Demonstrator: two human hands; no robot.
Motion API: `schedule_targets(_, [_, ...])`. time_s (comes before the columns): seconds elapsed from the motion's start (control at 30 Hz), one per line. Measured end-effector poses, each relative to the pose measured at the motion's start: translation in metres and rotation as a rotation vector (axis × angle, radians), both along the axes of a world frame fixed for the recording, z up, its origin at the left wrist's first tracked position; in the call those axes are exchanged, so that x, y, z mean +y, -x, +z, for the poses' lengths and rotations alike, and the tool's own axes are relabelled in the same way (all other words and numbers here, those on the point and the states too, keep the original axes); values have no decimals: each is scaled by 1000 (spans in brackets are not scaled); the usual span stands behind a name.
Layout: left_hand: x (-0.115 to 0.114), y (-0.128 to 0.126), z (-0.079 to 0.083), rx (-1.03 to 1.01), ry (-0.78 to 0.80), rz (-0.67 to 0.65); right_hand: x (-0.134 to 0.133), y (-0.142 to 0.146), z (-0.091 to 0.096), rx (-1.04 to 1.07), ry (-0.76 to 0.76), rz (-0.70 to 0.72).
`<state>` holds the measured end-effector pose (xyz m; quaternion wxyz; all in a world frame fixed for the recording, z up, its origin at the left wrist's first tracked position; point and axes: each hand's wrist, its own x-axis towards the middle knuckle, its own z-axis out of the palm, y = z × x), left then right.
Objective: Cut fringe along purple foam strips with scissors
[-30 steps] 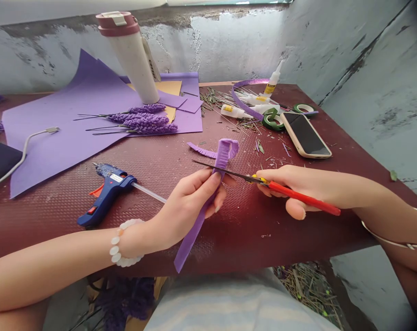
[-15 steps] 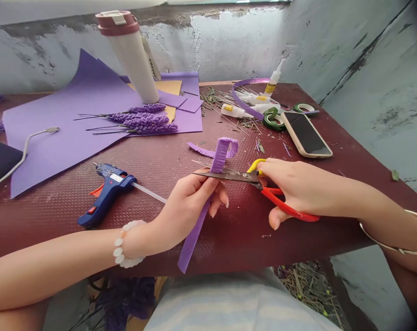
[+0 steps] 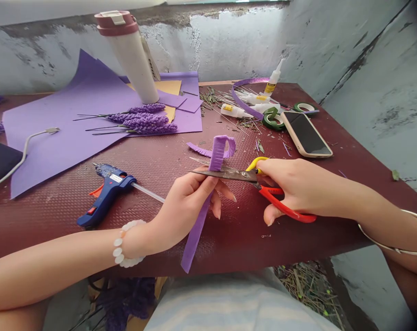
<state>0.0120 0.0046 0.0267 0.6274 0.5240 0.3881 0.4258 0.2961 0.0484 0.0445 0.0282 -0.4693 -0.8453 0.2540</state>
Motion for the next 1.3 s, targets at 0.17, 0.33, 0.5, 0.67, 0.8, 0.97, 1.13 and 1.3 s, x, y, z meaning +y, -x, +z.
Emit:
schedule_targets(0.17, [1,0,-1,47,-1,-23,0,1,0,7,15,-29])
schedule_targets(0.33, [0,-2,-2,35,26,-7,-1,-1,-1,45,33,-17])
schedule_targets(0.5, [-1,-3,-1,-23,63,-7,-2,-3,3,76,72,-2])
schedule_targets(0.67, [-3,-1,-1,-119,86,-61,5,-11,10,126,344,61])
schedule_targets(0.8, [-5,2,0,-158,96,-119,12,-20,7,201,485,124])
schedule_targets(0.97, [-5,2,4,-144,117,-155,8,-19,12,176,518,98])
schedule_targets(1.13, [-5,3,7,-106,112,-189,0,-8,26,82,547,33])
schedule_targets(1.3, [-3,3,4,-118,146,-170,0,-6,23,140,565,15])
